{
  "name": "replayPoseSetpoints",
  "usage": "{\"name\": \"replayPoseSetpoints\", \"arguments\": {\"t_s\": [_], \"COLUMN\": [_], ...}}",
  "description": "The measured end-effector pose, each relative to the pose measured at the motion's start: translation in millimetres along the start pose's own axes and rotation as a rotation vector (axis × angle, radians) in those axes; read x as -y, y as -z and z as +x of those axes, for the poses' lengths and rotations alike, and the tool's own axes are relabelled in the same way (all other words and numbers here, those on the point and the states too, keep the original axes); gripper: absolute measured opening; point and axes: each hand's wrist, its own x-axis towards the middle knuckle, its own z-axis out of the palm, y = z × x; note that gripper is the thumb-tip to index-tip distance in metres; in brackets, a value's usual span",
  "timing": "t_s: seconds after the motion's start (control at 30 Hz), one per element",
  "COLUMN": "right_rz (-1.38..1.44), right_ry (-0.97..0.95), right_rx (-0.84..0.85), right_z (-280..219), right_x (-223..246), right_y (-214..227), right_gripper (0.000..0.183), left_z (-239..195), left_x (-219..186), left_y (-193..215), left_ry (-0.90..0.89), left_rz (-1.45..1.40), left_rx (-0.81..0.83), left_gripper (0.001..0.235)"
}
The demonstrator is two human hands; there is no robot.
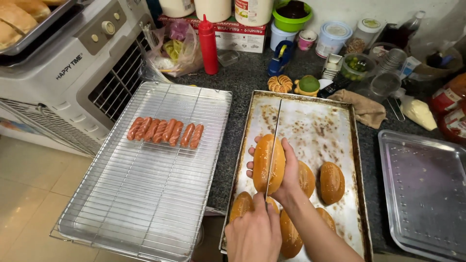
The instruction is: Slicing hot dog buns and inserting cooked hot dogs to assemble them on a baking tray.
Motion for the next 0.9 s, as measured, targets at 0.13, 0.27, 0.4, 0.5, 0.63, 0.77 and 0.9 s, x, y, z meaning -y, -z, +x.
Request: {"name": "replayPoseSetpoints", "arguments": {"t_s": [0.13, 0.27, 0.4, 0.5, 0.63, 0.77, 0.9], "right_rz": [0.002, 0.002, 0.002, -0.017, -0.045, -0.028, -0.016], "right_ry": [-0.008, -0.019, -0.005, 0.005, 0.005, -0.033, -0.007], "right_rx": [-0.004, -0.003, 0.018, -0.006, 0.017, -0.045, -0.032], "right_z": [-2.0, -3.9, -4.9, -1.0, 1.0, -12.4, -6.2], "right_x": [-4.9, -8.5, -10.6, -12.9, -15.5, -21.0, -17.2], "right_y": [-4.7, -7.3, -11.0, -9.8, -4.9, -15.6, -12.5], "right_gripper": [0.071, 0.072, 0.070, 0.070, 0.066, 0.062, 0.062], "left_z": [-3.9, -3.1, -4.4, -8.1, -14.4, -12.7, -16.2], "left_x": [3.4, 8.9, 9.5, 13.2, 18.9, 11.9, 17.8], "left_y": [-1.1, -7.1, -6.3, -12.0, -17.1, -0.8, -17.2], "left_ry": [-0.012, 0.004, 0.001, 0.002, 0.084, 0.049, 0.068], "left_rz": [0.000, 0.017, 0.042, 0.034, 0.076, 0.002, -0.005], "left_rx": [-0.038, -0.033, -0.036, -0.041, 0.083, 0.077, 0.074], "left_gripper": [0.036, 0.033, 0.028, 0.027, 0.071, 0.060, 0.029]}}
